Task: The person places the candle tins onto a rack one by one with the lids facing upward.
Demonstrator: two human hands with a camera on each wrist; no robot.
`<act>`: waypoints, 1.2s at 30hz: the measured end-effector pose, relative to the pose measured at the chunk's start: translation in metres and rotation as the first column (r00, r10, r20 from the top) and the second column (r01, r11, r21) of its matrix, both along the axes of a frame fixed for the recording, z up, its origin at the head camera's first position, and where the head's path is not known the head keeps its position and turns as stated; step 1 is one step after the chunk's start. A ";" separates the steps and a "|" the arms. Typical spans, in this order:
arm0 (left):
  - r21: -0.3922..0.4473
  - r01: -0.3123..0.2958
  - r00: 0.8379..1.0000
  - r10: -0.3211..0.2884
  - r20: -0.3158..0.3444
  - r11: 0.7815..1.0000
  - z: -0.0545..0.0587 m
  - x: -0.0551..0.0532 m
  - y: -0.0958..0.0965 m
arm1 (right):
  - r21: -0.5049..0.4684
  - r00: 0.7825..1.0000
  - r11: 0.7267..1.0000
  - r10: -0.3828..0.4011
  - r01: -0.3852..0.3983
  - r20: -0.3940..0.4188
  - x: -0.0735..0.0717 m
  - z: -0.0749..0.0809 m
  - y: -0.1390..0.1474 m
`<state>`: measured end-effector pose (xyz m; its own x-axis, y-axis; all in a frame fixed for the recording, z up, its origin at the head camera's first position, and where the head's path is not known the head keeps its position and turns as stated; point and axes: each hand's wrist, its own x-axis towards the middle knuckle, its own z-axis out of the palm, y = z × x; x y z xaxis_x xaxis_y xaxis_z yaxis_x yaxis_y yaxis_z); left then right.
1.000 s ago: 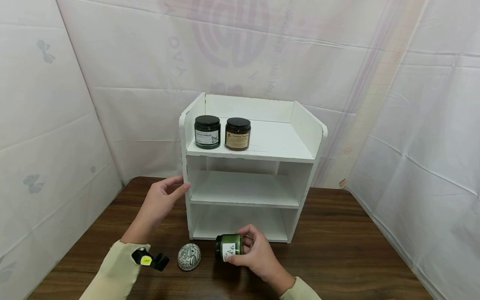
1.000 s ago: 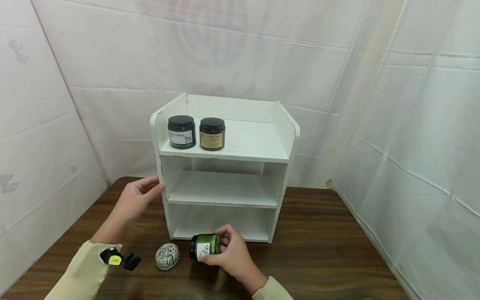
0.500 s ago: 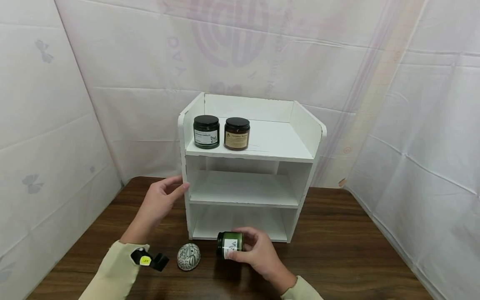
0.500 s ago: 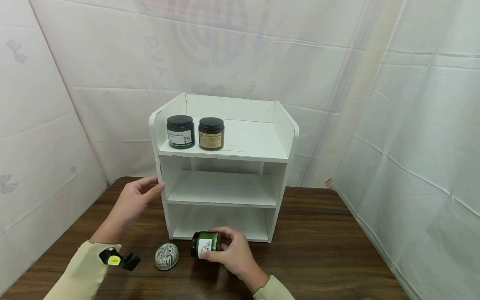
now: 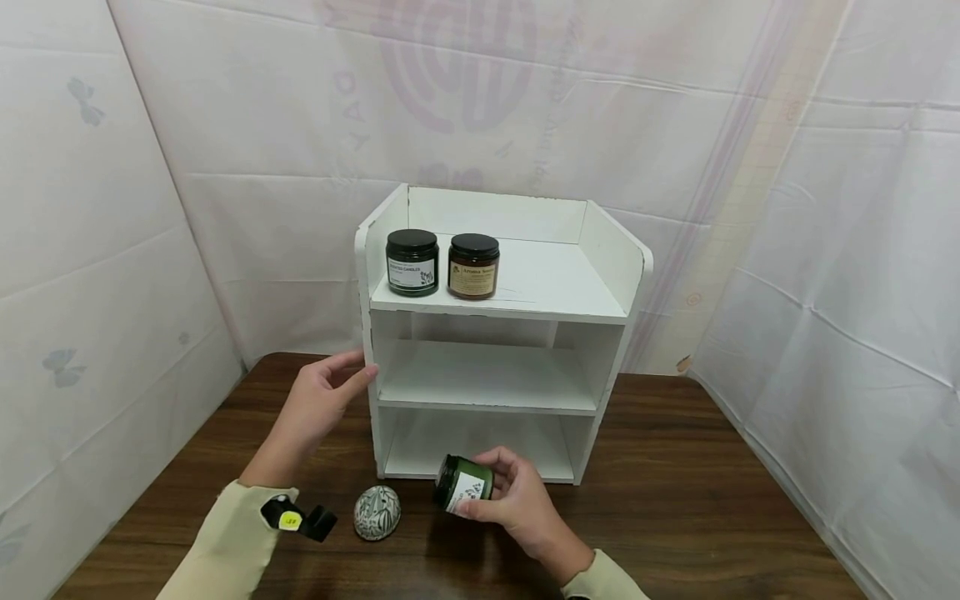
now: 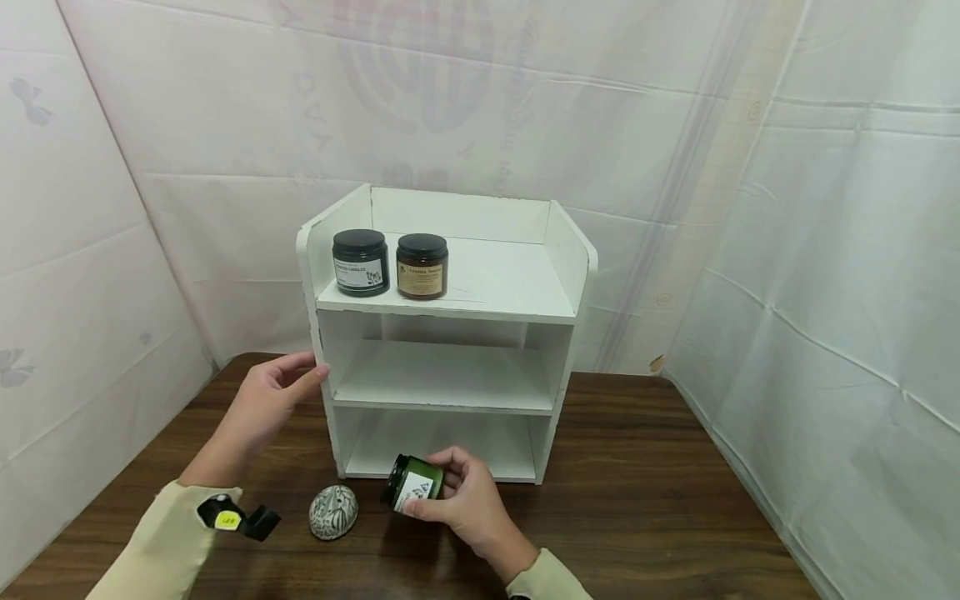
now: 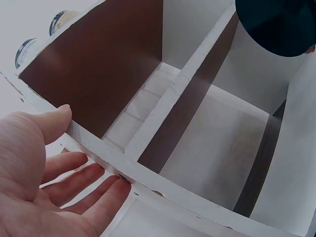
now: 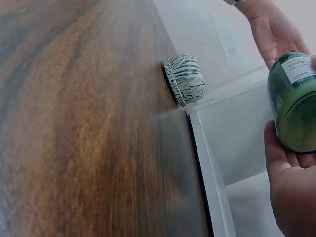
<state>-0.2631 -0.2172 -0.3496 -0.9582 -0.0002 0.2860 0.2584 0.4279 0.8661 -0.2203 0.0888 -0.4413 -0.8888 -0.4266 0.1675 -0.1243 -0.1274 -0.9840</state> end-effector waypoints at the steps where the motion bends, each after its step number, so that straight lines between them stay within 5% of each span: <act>1: 0.000 0.000 1.000 0.000 0.001 1.000 0.000 0.000 0.000 | -0.013 1.000 1.000 0.003 -0.003 -0.002 0.000 -0.001 0.000; 10: 0.011 0.010 1.000 -0.010 0.015 1.000 0.002 0.001 0.000 | -0.120 0.999 0.992 0.049 -0.051 -0.021 -0.002 -0.005 0.000; 24: 0.002 -0.003 1.000 0.003 0.028 1.000 0.002 0.003 0.000 | -0.014 1.000 1.000 0.020 -0.020 -0.015 -0.002 0.003 0.005; 36: 0.007 0.002 1.000 -0.002 0.016 1.000 0.001 0.002 0.000 | -0.057 0.995 0.997 0.051 -0.056 -0.082 -0.004 0.003 0.004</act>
<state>-0.2612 -0.2171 -0.3485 -0.9626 -0.0002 0.2711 0.2458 0.4210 0.8731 -0.2245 0.0930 -0.4385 -0.8476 -0.4606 0.2635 -0.1936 -0.1938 -0.9617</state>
